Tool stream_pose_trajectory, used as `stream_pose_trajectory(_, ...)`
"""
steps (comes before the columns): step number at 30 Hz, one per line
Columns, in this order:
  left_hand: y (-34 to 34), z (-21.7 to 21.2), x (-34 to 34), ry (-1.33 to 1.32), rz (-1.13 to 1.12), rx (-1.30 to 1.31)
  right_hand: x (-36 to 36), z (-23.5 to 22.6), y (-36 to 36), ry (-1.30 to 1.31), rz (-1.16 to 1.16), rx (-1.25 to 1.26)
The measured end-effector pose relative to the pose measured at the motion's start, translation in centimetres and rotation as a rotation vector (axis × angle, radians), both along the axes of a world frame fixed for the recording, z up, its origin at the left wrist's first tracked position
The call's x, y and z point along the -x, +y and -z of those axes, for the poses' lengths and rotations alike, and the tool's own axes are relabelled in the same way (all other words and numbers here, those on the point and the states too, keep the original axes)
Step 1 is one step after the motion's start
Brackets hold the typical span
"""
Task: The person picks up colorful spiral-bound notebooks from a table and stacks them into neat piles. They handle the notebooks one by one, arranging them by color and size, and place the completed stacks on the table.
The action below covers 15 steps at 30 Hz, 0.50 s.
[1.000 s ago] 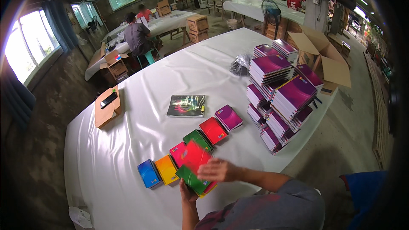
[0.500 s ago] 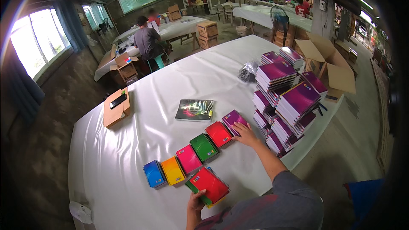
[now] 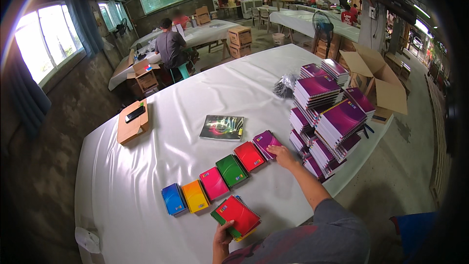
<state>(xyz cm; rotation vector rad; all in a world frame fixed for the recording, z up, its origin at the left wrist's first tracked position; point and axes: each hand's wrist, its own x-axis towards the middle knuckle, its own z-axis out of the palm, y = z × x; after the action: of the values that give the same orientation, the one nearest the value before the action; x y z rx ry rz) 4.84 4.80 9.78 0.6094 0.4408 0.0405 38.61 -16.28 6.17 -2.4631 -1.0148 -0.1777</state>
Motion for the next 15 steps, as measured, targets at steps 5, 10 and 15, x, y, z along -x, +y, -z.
stream_pose_trajectory(5,0.3,0.6,0.5,0.012,0.015,0.010,-0.9,0.7,-0.3,0.003,-0.058,-0.020)
stream_pose_trajectory(10,0.5,-0.3,0.8,0.004,0.012,-0.026,-1.0,-1.2,-0.5,0.218,-0.021,-0.243)
stream_pose_trajectory(15,0.6,-1.1,0.4,-0.009,0.072,-0.073,0.6,-4.4,-0.4,0.423,0.215,-0.680)
